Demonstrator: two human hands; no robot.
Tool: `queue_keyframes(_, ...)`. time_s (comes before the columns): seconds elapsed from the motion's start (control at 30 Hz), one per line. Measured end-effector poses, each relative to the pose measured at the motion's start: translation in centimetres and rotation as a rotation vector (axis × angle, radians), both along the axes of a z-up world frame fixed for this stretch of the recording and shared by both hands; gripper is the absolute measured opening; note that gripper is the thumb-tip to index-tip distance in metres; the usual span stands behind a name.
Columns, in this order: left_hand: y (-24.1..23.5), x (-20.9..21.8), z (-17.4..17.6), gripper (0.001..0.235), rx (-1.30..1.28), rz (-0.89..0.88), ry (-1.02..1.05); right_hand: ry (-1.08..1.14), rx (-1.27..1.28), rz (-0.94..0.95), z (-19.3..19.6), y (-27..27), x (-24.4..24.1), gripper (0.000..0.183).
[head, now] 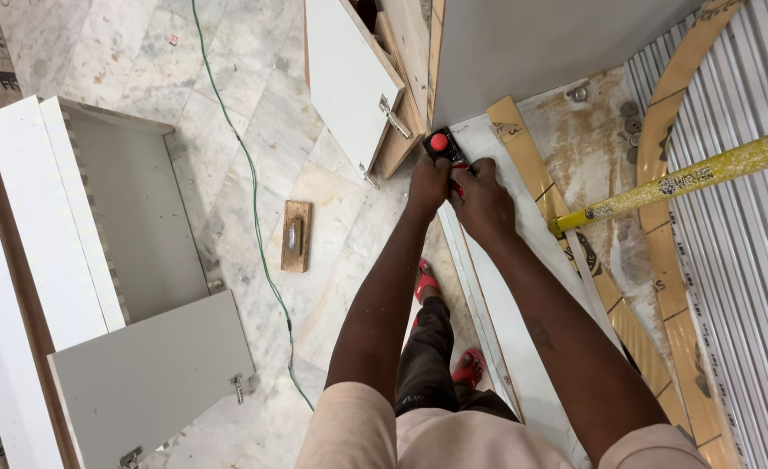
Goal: The person smooths the edge of a white cabinet using a metal scraper and then a red sanding block. The person works along the vertical edge of the cabinet, alternating between scraping and sanding motions.
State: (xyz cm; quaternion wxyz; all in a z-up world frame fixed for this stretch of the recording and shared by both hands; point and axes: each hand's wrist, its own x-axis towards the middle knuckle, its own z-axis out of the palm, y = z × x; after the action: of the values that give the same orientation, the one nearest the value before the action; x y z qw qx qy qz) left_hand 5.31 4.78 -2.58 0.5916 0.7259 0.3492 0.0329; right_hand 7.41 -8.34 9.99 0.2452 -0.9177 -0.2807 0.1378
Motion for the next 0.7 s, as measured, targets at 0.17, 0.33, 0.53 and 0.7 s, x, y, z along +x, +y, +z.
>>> queue_keyframes(0.17, -1.9, -2.7, -0.3, 0.038, 0.102, 0.003, 0.001, 0.032, -0.058, 0.042, 0.7, -2.0, -1.8, 0.033)
queue_keyframes(0.33, -7.8, -9.2, 1.5, 0.036, -0.017, 0.007, 0.043, 0.064, -0.065, 0.055, 2.2, -6.6, -7.1, 0.034)
queue_keyframes(0.53, -7.1, -8.1, 2.1, 0.035, -0.045, 0.03, 0.088, 0.047, -0.068, 0.039, 1.5, -5.7, -6.4, 0.035)
queue_keyframes(0.7, -2.0, -3.1, 0.4, 0.036, 0.079, 0.014, 0.009, 0.022, -0.043, 0.023, 1.0, -1.1, -2.1, 0.035)
